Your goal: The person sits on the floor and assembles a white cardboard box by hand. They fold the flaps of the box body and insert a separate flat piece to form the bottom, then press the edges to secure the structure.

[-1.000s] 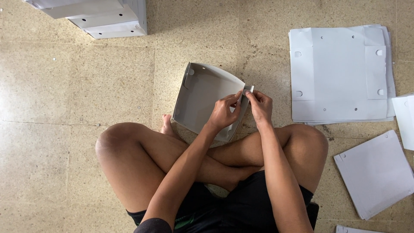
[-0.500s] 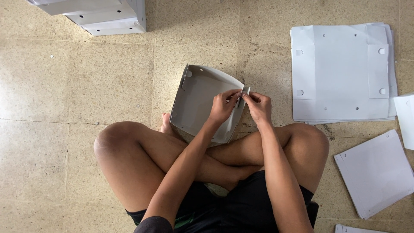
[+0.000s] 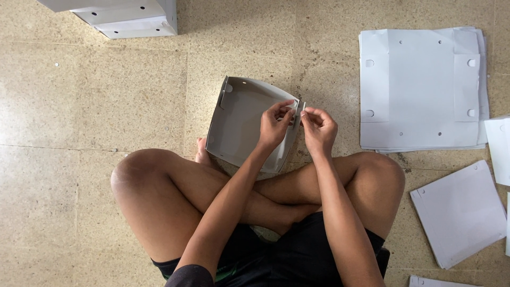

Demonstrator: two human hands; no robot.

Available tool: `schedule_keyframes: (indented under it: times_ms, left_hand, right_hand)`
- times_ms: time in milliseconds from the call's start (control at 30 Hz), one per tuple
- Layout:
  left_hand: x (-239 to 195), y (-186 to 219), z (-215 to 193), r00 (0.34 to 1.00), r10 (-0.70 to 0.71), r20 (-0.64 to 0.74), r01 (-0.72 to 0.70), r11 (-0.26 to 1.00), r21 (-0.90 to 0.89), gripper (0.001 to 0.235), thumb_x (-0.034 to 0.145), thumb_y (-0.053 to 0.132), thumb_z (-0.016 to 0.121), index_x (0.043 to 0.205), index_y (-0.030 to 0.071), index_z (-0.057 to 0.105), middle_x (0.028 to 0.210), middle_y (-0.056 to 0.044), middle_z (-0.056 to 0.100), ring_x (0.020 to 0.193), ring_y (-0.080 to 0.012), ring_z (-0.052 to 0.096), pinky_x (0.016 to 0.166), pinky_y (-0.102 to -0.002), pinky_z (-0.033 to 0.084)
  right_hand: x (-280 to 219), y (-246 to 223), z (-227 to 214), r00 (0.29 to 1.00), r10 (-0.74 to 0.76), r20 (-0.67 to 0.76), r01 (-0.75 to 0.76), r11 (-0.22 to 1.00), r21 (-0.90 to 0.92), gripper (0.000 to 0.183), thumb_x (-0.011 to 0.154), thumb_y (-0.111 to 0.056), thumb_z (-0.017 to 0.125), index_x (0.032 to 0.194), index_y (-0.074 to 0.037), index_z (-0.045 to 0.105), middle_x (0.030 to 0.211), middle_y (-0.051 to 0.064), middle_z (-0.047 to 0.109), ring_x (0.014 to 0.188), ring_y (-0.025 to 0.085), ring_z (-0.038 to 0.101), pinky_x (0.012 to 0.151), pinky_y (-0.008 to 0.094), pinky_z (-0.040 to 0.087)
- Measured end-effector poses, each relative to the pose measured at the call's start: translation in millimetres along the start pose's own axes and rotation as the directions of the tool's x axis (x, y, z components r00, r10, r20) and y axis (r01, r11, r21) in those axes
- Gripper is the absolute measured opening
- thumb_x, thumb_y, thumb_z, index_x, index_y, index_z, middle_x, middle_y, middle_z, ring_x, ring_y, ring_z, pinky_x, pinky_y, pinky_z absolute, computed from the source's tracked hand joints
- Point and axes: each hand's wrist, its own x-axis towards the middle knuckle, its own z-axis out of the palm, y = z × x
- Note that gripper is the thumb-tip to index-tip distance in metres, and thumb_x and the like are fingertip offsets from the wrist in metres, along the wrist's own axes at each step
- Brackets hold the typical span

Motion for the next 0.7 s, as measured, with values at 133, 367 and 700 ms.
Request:
schedule_keyframes:
  times_ms: [133,367,700]
  left_hand:
    - [4.4,-7.1,0.0,0.999,-0.002,0.037,0.001,1.0,0.026,0.024,0.097,0.008,0.066,0.119,-0.002,0.071,0.094,-0.021,0.071,0.082,-0.024,0.069,0.07,-0.039,0.062]
    - [6.5,-15.9,-4.9,0.994,-0.057,0.088,0.056,0.998,0.019,0.024,0.1,0.012,0.064,0.121,0.004,0.072,0.091,-0.014,0.07,0.082,-0.0176,0.065,0.07,-0.034,0.061]
    - [27.1,-10.3,-22.1,0.992,-0.123,0.037,0.111,0.965,0.239,0.027,0.096,0.022,0.061,0.118,0.009,0.072,0.1,-0.014,0.073,0.091,-0.0268,0.071,0.077,-0.041,0.057]
  right_hand:
    - [0.7,8.5,0.3,1.0,-0.006,-0.002,0.006,1.0,0.0,0.043,0.09,-0.005,0.077,0.129,0.001,0.06,0.084,0.013,0.073,0.072,0.009,0.067,0.068,0.024,0.056]
    - [-4.4,1.8,1.3,0.994,-0.062,0.085,0.072,0.989,-0.125,0.031,0.092,-0.012,0.076,0.121,-0.005,0.067,0.087,0.013,0.075,0.072,0.011,0.067,0.063,0.025,0.053]
    - [1.5,-1.7,-0.2,0.968,0.061,0.244,0.04,0.921,-0.387,0.039,0.104,-0.011,0.047,0.142,-0.002,0.048,0.137,0.023,0.043,0.132,0.049,0.046,0.104,0.061,0.048]
